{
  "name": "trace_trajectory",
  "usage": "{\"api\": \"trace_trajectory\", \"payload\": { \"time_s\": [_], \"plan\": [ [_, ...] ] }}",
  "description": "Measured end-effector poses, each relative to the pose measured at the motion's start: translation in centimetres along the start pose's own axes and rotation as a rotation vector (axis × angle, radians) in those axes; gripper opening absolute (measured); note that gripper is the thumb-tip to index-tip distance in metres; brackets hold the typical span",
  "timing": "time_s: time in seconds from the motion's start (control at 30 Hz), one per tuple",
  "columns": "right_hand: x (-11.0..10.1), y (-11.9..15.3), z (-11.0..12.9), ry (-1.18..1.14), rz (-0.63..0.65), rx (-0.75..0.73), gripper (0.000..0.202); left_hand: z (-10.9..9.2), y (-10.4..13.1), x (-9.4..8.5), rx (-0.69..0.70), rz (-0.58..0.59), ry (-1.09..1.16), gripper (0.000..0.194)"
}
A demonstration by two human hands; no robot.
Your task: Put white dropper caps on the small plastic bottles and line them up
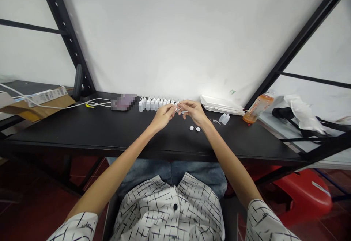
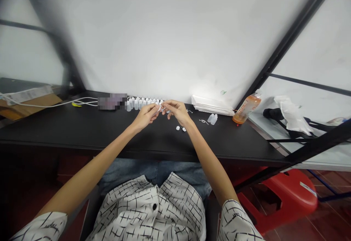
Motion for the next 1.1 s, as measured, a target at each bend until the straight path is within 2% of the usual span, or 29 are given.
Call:
{"api": "trace_trajectory", "payload": {
  "time_s": [0.37, 0.53, 0.77, 0.97, 1.1],
  "plan": [
    [-0.3, -0.1, 0.3, 0.076, -0.044, -0.024, 0.038, 0.3, 0.0, 0.0, -0.024, -0.014, -0.042, 0.037],
    [0.0, -0.1, 0.7, 0.125, -0.058, -0.065, 0.038, 0.7, 0.0, 0.1, -0.06, -0.014, 0.013, 0.037],
    [0.5, -0.1, 0.2, 0.169, -0.033, -0.079, 0.039, 1.2, -0.1, -0.2, -0.06, -0.054, -0.104, 0.039],
    [0.8, -0.1, 0.8, 0.173, -0.003, -0.063, 0.038, 1.1, -0.1, -0.2, -0.101, -0.019, 0.049, 0.038],
    [0.5, -0.1, 1.0, 0.176, -0.042, -0.057, 0.036, 0.9, -0.1, -0.2, -0.101, -0.009, 0.072, 0.037]
  ]
}}
Point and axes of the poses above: each hand's wrist, its own y-axis away from the middle knuckle, its own x-axis out of the palm, z = x × y, the point moved 10 cm from there along -y, towards the middle knuckle, and after that the axes turned 3 degrees about -x, right-handed, at the moved point
